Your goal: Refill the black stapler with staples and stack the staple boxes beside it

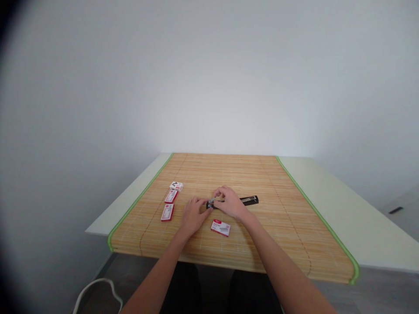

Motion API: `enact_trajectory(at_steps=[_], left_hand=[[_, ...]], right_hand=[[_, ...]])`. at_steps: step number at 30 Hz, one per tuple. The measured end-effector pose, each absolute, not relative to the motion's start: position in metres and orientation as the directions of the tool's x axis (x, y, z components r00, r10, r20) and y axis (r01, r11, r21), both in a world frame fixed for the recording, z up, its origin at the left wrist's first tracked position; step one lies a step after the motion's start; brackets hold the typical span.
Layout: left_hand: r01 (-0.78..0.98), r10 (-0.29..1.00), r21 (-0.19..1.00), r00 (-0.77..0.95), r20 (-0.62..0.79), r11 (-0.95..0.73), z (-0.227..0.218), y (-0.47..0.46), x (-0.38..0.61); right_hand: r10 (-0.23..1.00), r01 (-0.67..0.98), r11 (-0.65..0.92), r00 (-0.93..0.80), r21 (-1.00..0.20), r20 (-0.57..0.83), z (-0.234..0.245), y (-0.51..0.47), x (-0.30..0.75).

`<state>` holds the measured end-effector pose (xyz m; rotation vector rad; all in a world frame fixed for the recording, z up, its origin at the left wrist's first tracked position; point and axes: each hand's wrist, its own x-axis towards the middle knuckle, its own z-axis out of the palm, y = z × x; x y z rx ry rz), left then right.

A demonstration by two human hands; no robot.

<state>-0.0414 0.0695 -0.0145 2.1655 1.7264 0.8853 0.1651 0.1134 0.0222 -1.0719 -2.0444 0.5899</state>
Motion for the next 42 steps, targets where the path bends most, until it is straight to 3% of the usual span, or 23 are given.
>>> enact_trajectory(at_steps=[9,23,28,32,36,39,42], left_hand=[[0.796,0.935,0.529,0.124,0.332,-0.293,-0.016,0.07,-0.042],[0.801,0.939,0.53,0.11,0.325,-0.278,-0.018,0.07,-0.042],[0.799,0.946,0.54,0.107,0.305,-0.265,-0.016,0.069,-0.042],[0.795,0.947,0.547,0.108,0.301,-0.264,-0.015,0.07,-0.042],[0.79,0.949,0.553,0.111,0.295,-0.264,-0.015,0.07,-0.042],[0.786,0.946,0.555,0.114,0.304,-0.273,-0.015,0.069,-0.042],[0.785,0.945,0.554,0.117,0.307,-0.277,-0.015,0.069,-0.042]], right_hand=[[0.839,0.576,0.542,-0.404,-0.612,0.364,0.02,0.116,0.167],[0.803,0.694,0.594,-0.483,-0.407,0.349,0.03,0.109,0.179],[0.785,0.666,0.619,-0.507,-0.416,0.357,0.035,0.101,0.174],[0.789,0.636,0.615,-0.496,-0.467,0.363,0.049,0.097,0.2],[0.898,0.639,0.437,-0.266,-0.633,0.351,0.06,0.092,0.263],[0.967,0.448,0.235,-0.193,-0.862,0.163,0.052,0.086,0.299],[0.974,0.225,0.122,-0.214,-0.967,0.073,0.035,0.08,0.308]])
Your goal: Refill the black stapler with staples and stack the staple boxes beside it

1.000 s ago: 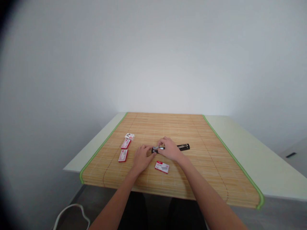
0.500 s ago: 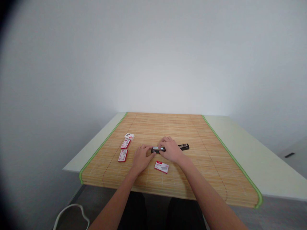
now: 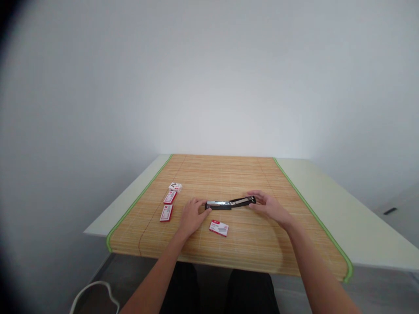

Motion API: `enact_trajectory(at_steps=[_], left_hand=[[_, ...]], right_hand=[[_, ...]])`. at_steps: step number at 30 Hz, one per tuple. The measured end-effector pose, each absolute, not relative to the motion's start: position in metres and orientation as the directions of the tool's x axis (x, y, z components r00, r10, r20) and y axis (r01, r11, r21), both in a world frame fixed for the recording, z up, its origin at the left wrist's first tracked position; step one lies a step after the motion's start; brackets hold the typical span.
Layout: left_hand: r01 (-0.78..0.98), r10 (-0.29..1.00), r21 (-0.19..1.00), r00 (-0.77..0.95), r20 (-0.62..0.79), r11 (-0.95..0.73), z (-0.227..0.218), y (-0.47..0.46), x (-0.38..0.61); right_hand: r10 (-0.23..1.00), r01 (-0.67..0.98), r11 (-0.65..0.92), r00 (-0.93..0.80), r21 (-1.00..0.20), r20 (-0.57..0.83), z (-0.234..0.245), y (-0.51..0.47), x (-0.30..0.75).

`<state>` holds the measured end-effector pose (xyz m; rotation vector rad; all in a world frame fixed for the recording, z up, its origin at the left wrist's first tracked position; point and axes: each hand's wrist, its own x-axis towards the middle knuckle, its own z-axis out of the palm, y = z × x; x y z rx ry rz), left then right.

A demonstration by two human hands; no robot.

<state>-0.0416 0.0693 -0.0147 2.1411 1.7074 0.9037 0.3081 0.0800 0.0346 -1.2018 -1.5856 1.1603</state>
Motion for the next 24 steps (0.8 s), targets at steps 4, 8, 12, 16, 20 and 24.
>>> enact_trajectory(at_steps=[4,8,12,16,20,24], left_hand=[[0.785,0.946,0.554,0.122,0.3,-0.276,-0.013,0.069,-0.042],[0.787,0.952,0.556,0.123,0.28,-0.265,-0.012,0.068,-0.042],[0.785,0.95,0.557,0.125,0.287,-0.272,-0.012,0.067,-0.041],[0.786,0.951,0.556,0.129,0.281,-0.271,-0.011,0.067,-0.041],[0.792,0.953,0.549,0.13,0.273,-0.266,-0.012,0.067,-0.043],[0.784,0.945,0.551,0.137,0.296,-0.286,-0.014,0.066,-0.043]], right_hand=[[0.99,0.093,0.086,-0.123,-0.992,0.074,0.011,0.08,0.296],[0.992,0.035,0.119,-0.049,-0.992,0.117,0.006,0.087,0.28],[0.972,0.062,0.214,-0.113,-0.975,0.206,0.022,0.098,0.255],[0.92,0.23,0.332,-0.295,-0.915,0.259,0.039,0.107,0.21],[0.843,0.431,0.486,-0.461,-0.76,0.278,0.037,0.11,0.168],[0.847,0.479,0.491,-0.458,-0.728,0.27,0.028,0.108,0.166]])
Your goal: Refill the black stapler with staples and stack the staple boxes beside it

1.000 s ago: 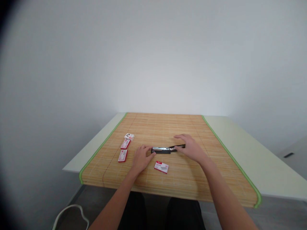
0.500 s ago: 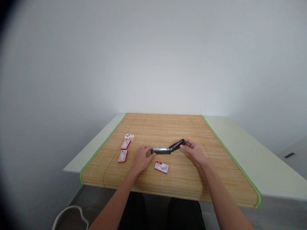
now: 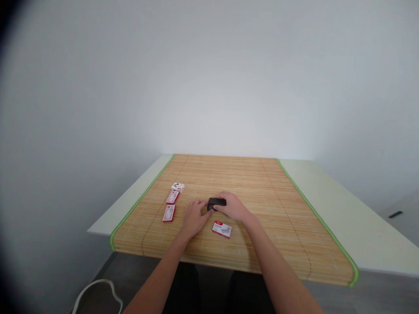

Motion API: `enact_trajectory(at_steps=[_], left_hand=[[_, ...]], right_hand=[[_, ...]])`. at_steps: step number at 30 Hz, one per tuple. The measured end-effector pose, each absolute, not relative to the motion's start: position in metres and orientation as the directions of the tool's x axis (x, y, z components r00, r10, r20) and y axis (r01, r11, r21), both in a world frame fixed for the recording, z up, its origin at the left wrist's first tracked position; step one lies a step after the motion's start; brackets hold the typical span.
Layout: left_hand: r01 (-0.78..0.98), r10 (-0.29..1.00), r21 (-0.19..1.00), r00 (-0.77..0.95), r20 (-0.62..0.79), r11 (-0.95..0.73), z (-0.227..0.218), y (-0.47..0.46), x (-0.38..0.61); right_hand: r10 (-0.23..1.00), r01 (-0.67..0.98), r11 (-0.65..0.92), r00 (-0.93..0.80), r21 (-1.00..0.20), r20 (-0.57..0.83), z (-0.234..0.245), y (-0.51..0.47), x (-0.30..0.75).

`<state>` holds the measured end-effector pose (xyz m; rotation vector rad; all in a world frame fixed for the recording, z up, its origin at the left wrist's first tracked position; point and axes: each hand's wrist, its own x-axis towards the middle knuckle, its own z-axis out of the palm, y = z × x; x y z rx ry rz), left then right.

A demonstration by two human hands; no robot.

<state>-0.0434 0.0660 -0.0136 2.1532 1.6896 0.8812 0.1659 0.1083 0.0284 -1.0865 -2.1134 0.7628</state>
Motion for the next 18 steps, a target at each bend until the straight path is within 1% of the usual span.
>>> enact_trajectory(at_steps=[2,5,7,9,10,12,15,16,18], left_hand=[[0.779,0.945,0.556,0.139,0.298,-0.29,-0.014,0.067,-0.043],[0.772,0.952,0.576,0.122,0.282,-0.269,-0.013,0.068,-0.042],[0.744,0.955,0.618,0.09,0.284,-0.254,-0.011,0.068,-0.042],[0.677,0.95,0.686,0.067,0.303,-0.267,-0.007,0.063,-0.043],[0.631,0.945,0.717,0.082,0.317,-0.296,-0.004,0.059,-0.043],[0.545,0.92,0.742,0.193,0.341,-0.389,0.001,0.048,-0.043],[0.5,0.838,0.685,0.433,0.332,-0.529,0.009,0.032,-0.043],[0.508,0.817,0.659,0.481,0.319,-0.555,0.011,0.028,-0.042],[0.535,0.803,0.621,0.516,0.297,-0.573,0.012,0.025,-0.039]], right_hand=[[0.861,0.478,0.461,-0.444,-0.748,0.248,0.026,0.105,0.177],[0.883,0.438,0.385,-0.43,-0.812,0.187,0.022,0.099,0.197],[0.897,0.426,0.35,-0.408,-0.835,0.168,0.019,0.093,0.208],[0.92,0.465,0.338,-0.345,-0.818,0.184,0.015,0.085,0.217],[0.931,0.497,0.335,-0.304,-0.8,0.201,0.012,0.081,0.221],[0.944,0.563,0.327,-0.226,-0.759,0.239,0.005,0.072,0.226],[0.95,0.629,0.301,-0.127,-0.717,0.287,-0.003,0.058,0.229],[0.95,0.644,0.289,-0.1,-0.708,0.296,-0.005,0.053,0.23],[0.952,0.67,0.261,-0.062,-0.695,0.299,-0.006,0.046,0.229]])
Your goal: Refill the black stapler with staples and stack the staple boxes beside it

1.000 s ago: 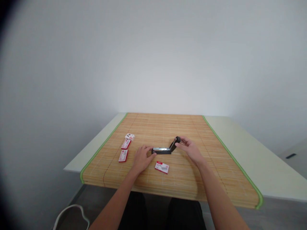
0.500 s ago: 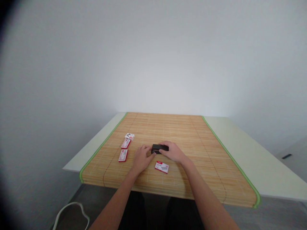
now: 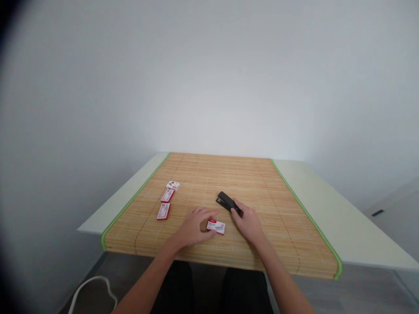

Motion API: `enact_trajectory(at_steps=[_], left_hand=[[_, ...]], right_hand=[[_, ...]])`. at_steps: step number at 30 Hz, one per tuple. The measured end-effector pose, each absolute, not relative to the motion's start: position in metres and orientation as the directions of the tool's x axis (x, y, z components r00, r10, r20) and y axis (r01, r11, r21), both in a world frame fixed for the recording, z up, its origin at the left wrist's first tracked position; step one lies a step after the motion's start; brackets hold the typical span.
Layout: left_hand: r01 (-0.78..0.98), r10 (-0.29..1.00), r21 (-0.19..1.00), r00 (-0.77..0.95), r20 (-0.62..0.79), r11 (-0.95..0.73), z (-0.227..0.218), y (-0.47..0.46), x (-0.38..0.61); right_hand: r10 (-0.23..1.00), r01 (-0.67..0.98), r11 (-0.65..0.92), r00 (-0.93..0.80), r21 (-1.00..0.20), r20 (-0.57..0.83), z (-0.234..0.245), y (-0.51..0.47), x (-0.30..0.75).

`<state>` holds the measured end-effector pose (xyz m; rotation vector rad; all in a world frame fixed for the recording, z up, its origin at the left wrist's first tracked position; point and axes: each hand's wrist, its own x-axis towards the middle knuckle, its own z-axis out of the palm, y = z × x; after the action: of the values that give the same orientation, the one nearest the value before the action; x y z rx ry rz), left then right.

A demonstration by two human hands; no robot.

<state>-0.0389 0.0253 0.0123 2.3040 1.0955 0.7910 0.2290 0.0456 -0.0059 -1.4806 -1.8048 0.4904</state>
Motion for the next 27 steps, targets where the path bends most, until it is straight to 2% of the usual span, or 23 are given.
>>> enact_trajectory(at_steps=[3,6,9,16,27], left_hand=[[0.607,0.845,0.596,0.452,0.286,-0.526,0.011,0.027,-0.031],[0.702,0.903,0.569,0.301,0.308,-0.428,0.007,0.03,-0.024],[0.728,0.925,0.579,0.223,0.306,-0.367,0.005,0.032,-0.025],[0.615,0.887,0.652,0.405,0.22,-0.443,0.005,0.039,-0.051],[0.662,0.894,0.603,0.367,0.258,-0.446,0.002,0.047,-0.037]], right_hand=[[0.96,0.697,0.224,-0.036,-0.681,0.279,-0.004,0.037,0.227],[0.965,0.696,0.201,-0.019,-0.689,0.263,-0.003,0.03,0.225],[0.966,0.675,0.195,-0.005,-0.712,0.26,-0.004,0.022,0.224],[0.968,0.637,0.166,0.041,-0.753,0.248,-0.008,0.002,0.221],[0.966,0.522,0.17,0.079,-0.836,0.246,-0.009,-0.022,0.2]])
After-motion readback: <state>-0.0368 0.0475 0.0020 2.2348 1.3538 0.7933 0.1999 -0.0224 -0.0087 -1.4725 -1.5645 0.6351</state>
